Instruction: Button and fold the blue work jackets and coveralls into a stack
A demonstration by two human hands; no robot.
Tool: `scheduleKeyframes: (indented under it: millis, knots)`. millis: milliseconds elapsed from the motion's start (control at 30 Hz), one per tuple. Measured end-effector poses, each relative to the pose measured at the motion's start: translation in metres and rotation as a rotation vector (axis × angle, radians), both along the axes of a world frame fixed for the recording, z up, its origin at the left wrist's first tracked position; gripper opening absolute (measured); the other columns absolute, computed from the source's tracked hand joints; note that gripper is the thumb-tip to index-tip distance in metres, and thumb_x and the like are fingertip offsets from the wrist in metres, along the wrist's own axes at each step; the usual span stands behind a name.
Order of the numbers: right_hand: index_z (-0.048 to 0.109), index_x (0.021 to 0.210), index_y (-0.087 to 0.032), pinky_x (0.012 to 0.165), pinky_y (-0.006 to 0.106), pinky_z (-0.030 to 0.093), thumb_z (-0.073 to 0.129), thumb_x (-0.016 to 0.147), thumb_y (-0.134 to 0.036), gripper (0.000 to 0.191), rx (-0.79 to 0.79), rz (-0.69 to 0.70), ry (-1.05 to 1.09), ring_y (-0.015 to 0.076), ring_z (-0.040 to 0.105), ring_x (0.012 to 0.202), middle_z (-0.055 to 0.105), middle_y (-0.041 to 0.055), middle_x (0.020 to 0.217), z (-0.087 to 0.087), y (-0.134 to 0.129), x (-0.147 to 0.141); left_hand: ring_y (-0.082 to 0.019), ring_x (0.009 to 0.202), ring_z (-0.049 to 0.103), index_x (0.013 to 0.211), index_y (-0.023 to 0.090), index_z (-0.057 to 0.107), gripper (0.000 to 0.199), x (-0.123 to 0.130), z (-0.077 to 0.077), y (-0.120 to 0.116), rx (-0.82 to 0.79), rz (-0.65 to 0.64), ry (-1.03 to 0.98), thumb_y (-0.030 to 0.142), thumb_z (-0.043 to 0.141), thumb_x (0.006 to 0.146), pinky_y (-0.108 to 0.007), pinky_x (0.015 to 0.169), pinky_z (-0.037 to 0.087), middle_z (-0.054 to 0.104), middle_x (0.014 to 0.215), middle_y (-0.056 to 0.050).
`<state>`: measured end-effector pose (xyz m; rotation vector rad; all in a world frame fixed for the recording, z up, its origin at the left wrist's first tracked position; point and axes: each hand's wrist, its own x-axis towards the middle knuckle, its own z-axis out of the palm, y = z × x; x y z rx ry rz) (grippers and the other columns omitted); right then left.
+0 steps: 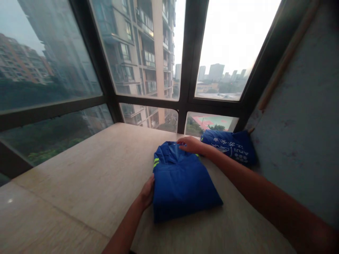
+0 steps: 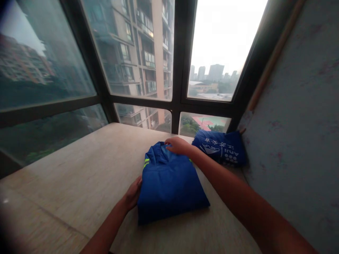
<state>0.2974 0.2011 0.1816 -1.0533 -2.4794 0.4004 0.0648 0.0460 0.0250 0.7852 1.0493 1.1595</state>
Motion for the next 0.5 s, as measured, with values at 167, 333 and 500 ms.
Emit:
scheduleKeyframes:
  millis: [167,333,500]
  knots:
    - [0.062,0.126,-0.014,0.097,0.041,0.049,0.055,0.087,-0.031,0.043,-0.126,-0.339,0.137,0.0276,0.064,0.113,0.066,0.0157,0.126,-0.096,-0.036,0.055,-0.03,0.113,0.066,0.122,0.014,0.063,0.057,-0.003,-0.002,-0.017,-0.25,0.017,-0.075,0.058,0.06,0.085,-0.044,0.099,0.052,0.071,0.12,-0.014]
    - [0.059,0.126,-0.008,0.097,0.049,0.049,0.056,0.084,-0.044,0.056,-0.257,-0.647,0.236,0.0343,0.064,0.113,0.065,0.0237,0.122,-0.175,-0.06,0.086,-0.03,0.123,0.06,0.131,0.018,0.058,0.065,0.016,-0.009,-0.02,-0.156,0.209,0.12,0.042,0.079,0.074,-0.042,0.107,0.047,0.065,0.131,-0.013]
    - [0.059,0.126,-0.01,0.096,0.043,0.051,0.054,0.084,-0.05,0.058,-0.326,-0.685,0.362,0.0306,0.065,0.112,0.067,0.0185,0.122,-0.182,-0.06,0.087,-0.031,0.122,0.061,0.129,0.017,0.06,0.063,0.022,-0.008,-0.024,-0.086,0.29,0.184,0.04,0.079,0.073,-0.046,0.109,0.045,0.069,0.124,-0.013]
